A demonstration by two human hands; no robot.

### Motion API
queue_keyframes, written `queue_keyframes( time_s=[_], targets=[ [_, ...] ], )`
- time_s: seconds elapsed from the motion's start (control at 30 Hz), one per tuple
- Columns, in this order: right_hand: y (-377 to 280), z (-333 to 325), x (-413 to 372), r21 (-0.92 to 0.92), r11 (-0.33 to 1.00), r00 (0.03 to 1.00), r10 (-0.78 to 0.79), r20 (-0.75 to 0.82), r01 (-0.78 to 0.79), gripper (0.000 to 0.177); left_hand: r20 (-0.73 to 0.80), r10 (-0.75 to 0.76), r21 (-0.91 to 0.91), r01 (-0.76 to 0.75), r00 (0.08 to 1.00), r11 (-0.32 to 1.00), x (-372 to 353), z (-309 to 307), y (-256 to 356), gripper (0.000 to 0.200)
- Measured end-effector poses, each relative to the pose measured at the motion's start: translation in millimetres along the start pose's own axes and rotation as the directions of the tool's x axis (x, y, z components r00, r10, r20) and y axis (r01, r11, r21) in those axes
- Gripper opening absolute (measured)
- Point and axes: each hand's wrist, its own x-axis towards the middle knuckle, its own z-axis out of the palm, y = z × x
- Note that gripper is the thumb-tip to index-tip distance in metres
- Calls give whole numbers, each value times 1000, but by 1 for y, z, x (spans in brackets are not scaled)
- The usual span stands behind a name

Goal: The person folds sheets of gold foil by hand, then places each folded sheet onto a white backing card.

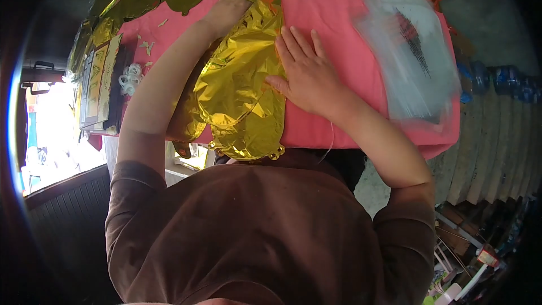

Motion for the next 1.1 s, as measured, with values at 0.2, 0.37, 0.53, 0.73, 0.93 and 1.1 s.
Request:
queue_keyframes(
  time_s=[0.2, 0.37, 0.53, 0.73, 0.93, 1.1],
  targets=[
    [4, -35, 30, 28, 999, 992, -18, 125, 15, 66, -60, 33, 54, -29, 998, 998, -3, 4, -3, 32],
    [25, 10, 55, 150, 988, 997, -30, -65, 39, 70, 99, 54, 37, -58, 994, 998, -5, -15, 2, 31],
    [-2, 9, 31, 13, 996, 988, -93, 126, 92, 73, 240, -70, 0, 72, 968, 997, -4, -40, 19, 30],
    [-45, -9, -13, 392, 873, 913, -375, 158, 290, 70, 242, -28, 59, 15, 970, 998, -2, -22, 7, 30],
    [10, -22, 18, 624, 757, 972, -236, -16, 194, 56, -77, 56, -44, -59, 995, 997, -3, 3, -4, 27],
    [15, 14, 33, 171, 981, 995, -99, 6, 96, 58, -67, 54, -43, -57, 996, 997, -1, 2, -2, 31]
  ],
)
